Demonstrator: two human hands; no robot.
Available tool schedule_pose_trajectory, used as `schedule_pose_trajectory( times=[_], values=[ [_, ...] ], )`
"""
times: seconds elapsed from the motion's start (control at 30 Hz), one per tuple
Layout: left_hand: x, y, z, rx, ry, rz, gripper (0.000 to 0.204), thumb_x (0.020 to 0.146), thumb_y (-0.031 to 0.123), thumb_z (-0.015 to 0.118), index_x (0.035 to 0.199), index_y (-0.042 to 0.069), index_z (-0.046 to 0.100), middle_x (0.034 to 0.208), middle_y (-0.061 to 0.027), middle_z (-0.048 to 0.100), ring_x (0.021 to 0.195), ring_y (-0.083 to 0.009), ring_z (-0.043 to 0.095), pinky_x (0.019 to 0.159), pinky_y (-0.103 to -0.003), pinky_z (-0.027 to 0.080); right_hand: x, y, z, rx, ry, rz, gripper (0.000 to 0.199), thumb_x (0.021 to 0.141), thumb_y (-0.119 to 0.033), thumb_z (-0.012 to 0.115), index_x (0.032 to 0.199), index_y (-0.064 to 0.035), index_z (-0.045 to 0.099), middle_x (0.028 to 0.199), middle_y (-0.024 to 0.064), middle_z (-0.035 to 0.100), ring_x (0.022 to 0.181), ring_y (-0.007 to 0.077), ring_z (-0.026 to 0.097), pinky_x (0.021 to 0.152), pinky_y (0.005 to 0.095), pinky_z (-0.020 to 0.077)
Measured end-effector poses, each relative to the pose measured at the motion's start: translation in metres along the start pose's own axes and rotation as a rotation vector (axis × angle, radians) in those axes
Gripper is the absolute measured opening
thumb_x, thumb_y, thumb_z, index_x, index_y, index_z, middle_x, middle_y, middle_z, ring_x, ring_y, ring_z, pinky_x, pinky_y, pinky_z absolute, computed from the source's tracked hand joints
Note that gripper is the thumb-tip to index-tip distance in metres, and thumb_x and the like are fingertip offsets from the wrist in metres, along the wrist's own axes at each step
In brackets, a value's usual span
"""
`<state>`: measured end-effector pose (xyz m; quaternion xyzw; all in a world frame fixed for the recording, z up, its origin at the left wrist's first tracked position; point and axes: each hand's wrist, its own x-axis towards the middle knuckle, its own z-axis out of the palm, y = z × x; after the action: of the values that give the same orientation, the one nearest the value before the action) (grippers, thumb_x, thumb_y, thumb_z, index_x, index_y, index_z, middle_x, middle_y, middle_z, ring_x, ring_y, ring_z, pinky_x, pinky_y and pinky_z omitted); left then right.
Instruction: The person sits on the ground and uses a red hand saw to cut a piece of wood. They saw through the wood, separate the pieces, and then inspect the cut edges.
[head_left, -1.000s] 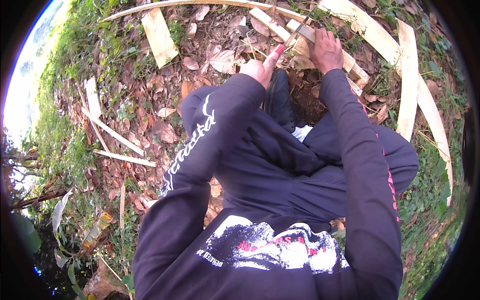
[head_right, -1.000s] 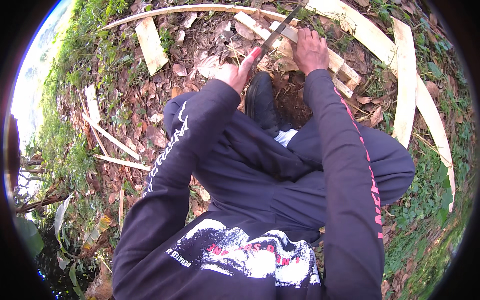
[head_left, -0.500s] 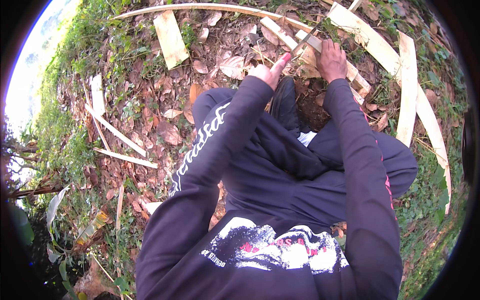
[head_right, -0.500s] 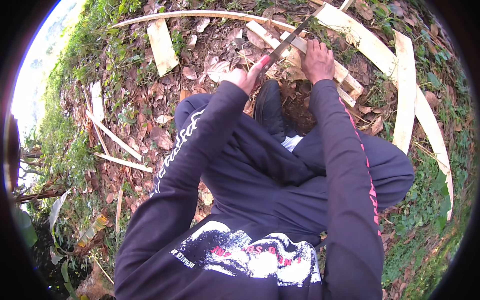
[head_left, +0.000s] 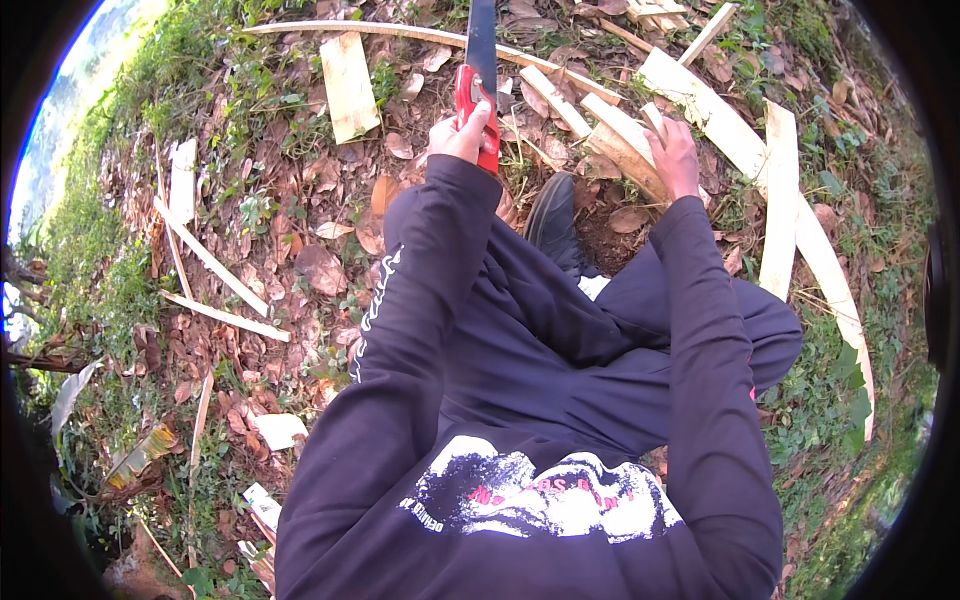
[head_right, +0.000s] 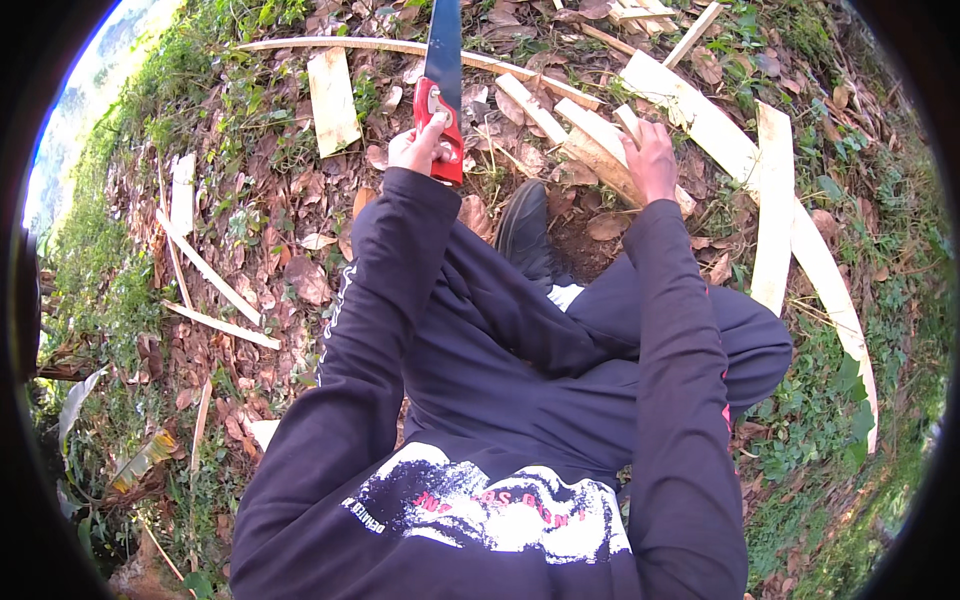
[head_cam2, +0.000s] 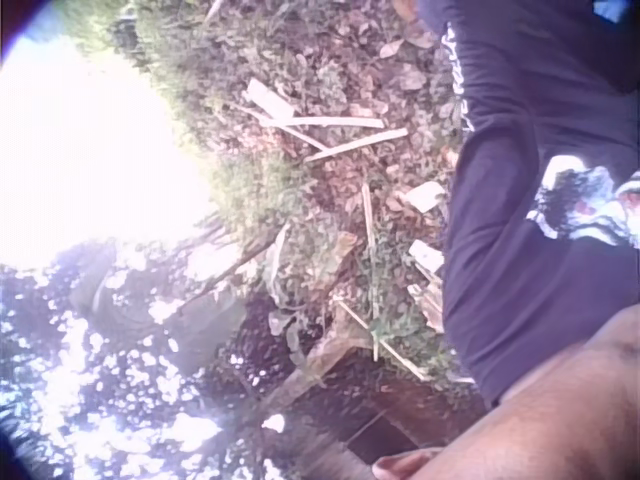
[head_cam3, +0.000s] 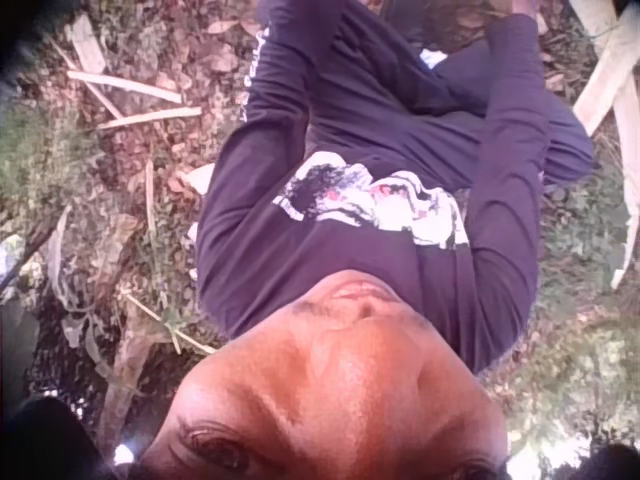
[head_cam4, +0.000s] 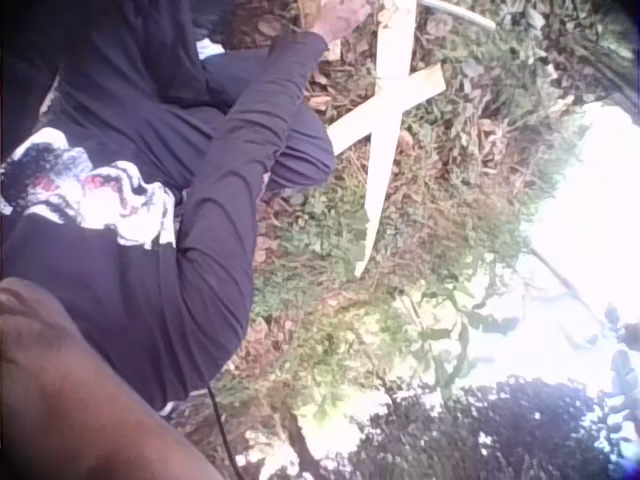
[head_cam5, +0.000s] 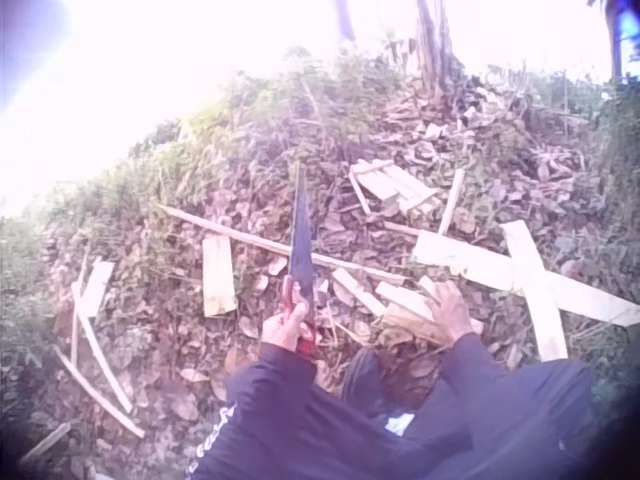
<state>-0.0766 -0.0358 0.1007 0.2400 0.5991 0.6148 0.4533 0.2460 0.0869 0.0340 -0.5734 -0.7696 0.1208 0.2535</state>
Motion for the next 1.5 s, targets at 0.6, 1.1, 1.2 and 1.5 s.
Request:
schedule_pose_trajectory(
  times=[0.6, 1.1, 1.2, 1.5],
  values=[
    [0.013, -0.029, -0.02, 0.164, 0.052, -0.16, 0.031, 0.081, 0.028, 0.075, 0.068, 0.006, 0.056, 0.055, -0.0008, 0.052, 0.043, -0.0116, 0.049, 0.043, -0.028, 0.04, -0.084, -0.026, 0.021, -0.268, 0.008, -0.028, 0.049, 0.083, -0.02, 0.064, 0.128, -0.0053, 0.053, 0.129, 0.0174, 0.049, 0.122, 0.034, 0.045, 0.103, 0.0452, 0.0364],
    [0.031, -0.086, -0.001, 0.564, -0.22, -0.139, 0.039, 0.079, 0.043, 0.077, 0.075, 0.009, 0.059, 0.063, 0.0021, 0.055, 0.053, -0.0076, 0.05, 0.049, -0.025, 0.04, -0.133, 0.014, 0.027, -0.146, 0.049, 0.23, 0.069, 0.077, -0.021, 0.069, 0.132, 0.0104, 0.042, 0.137, 0.0275, 0.042, 0.13, 0.0404, 0.039, 0.111, 0.0448, 0.0311],
    [0.036, -0.092, 0.001, 0.553, -0.24, -0.134, 0.038, 0.081, 0.041, 0.076, 0.077, 0.008, 0.059, 0.063, 0.002, 0.055, 0.052, -0.0073, 0.05, 0.049, -0.024, 0.041, -0.136, 0.02, 0.027, -0.137, 0.052, 0.223, 0.07, 0.076, -0.021, 0.069, 0.132, 0.0109, 0.041, 0.139, 0.0278, 0.04, 0.131, 0.0408, 0.038, 0.111, 0.0442, 0.031],
    [0.034, -0.093, 0.003, 0.684, -0.239, -0.17, 0.051, 0.078, 0.052, 0.069, 0.076, 0.001, 0.067, 0.07, -0.0128, 0.065, 0.067, -0.0247, 0.065, 0.066, -0.036, 0.049, -0.137, 0.009, 0.017, -0.162, 0.007, 0.334, 0.071, 0.076, -0.022, 0.069, 0.134, 0.007, 0.04, 0.126, 0.0253, 0.048, 0.119, 0.0391, 0.048, 0.103, 0.0453, 0.0384]
  ],
)
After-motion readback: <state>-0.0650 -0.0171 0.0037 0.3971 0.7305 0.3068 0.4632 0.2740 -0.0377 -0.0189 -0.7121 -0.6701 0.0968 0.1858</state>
